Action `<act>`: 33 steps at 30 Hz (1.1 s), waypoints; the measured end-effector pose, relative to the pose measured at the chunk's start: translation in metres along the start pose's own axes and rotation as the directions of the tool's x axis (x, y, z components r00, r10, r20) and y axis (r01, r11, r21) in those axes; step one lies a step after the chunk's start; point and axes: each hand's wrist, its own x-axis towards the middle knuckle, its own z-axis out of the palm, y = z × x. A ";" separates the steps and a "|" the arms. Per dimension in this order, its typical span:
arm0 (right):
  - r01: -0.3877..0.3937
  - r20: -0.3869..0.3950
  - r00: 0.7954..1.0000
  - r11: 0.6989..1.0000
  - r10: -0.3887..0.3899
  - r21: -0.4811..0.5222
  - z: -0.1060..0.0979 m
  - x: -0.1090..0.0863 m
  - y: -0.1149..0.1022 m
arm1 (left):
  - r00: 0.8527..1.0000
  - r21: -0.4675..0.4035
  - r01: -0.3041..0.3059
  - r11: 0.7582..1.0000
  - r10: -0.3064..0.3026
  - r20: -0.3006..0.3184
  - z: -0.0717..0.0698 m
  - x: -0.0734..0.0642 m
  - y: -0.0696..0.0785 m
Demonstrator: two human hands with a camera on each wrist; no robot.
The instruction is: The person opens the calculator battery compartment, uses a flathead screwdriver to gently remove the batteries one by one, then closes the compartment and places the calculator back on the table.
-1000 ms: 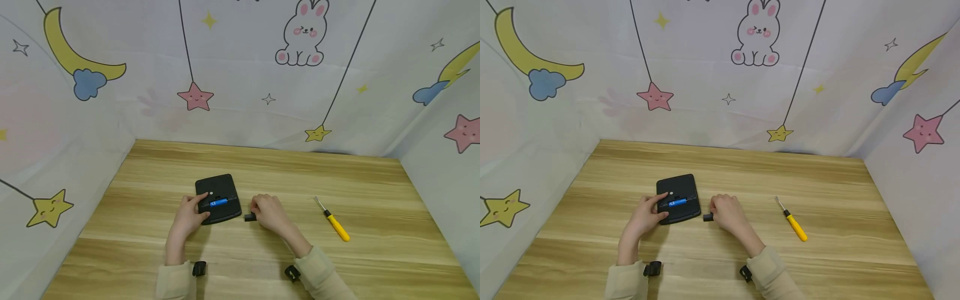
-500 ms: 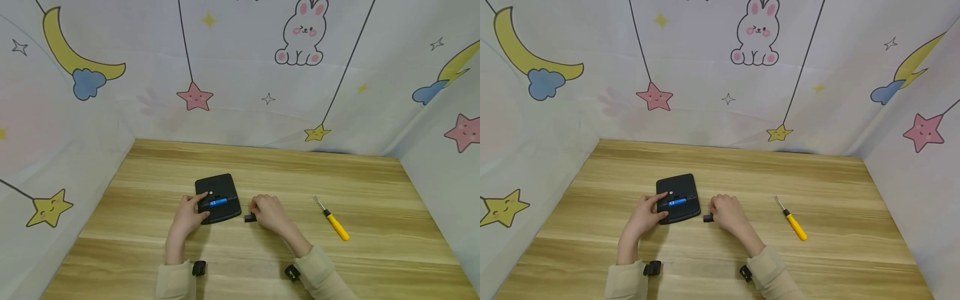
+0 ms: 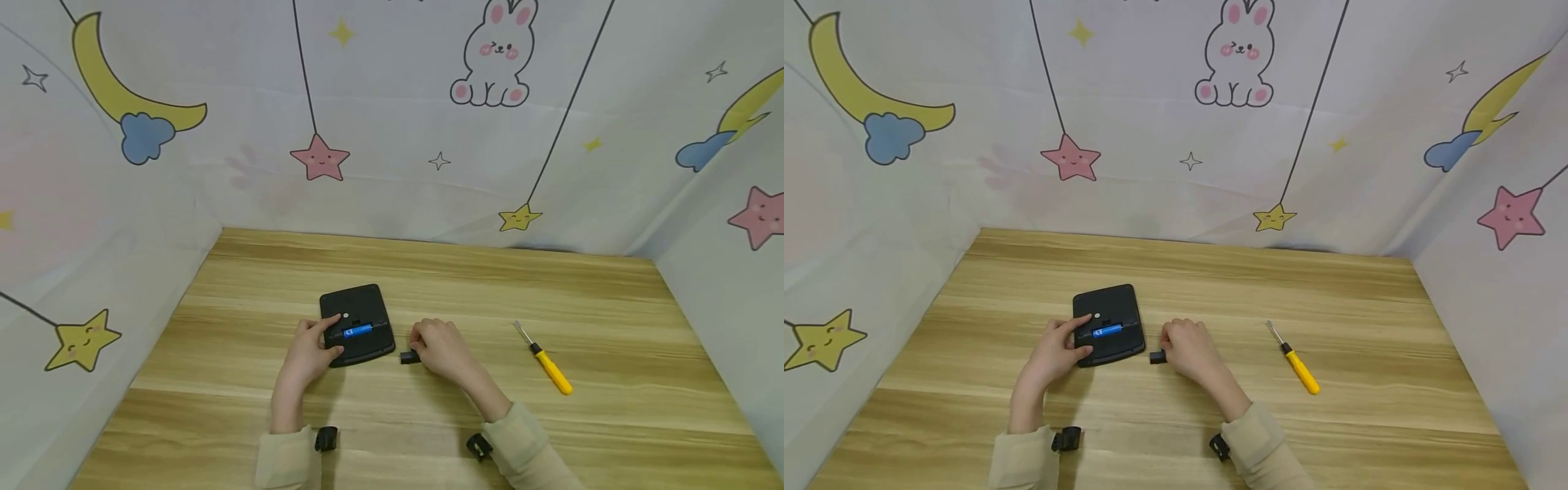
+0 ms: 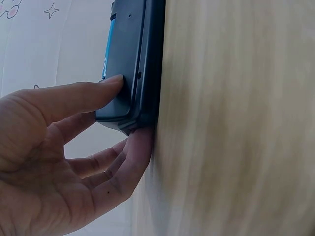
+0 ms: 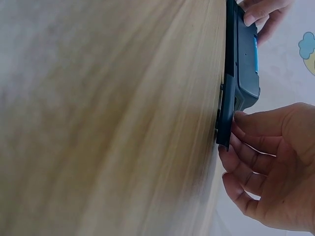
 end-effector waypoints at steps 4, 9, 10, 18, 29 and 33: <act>0.011 -0.003 1.000 1.000 -0.011 -0.001 -0.002 0.001 -0.001 | 1.000 -0.007 0.003 1.000 -0.003 -0.001 0.000 0.001 0.000; 0.006 0.002 1.000 1.000 -0.006 0.002 -0.004 0.002 -0.001 | 1.000 -0.006 0.006 1.000 -0.006 -0.004 -0.001 0.000 0.000; 0.001 0.004 1.000 1.000 -0.001 0.006 -0.005 0.002 -0.001 | 1.000 -0.005 0.006 1.000 -0.006 -0.005 -0.001 0.000 0.001; -0.029 -0.019 0.999 1.000 0.029 0.005 -0.017 -0.005 0.002 | 1.000 -0.006 0.000 1.000 0.000 -0.002 0.000 0.000 0.002; -0.057 -0.056 0.997 0.998 0.057 -0.012 -0.034 -0.012 0.006 | 1.000 -0.027 -0.007 1.000 0.006 -0.008 0.001 0.000 -0.001; -0.061 -0.056 0.997 0.998 0.060 -0.025 -0.037 -0.015 0.008 | 1.000 -0.032 -0.005 0.999 0.004 -0.015 0.000 0.001 -0.001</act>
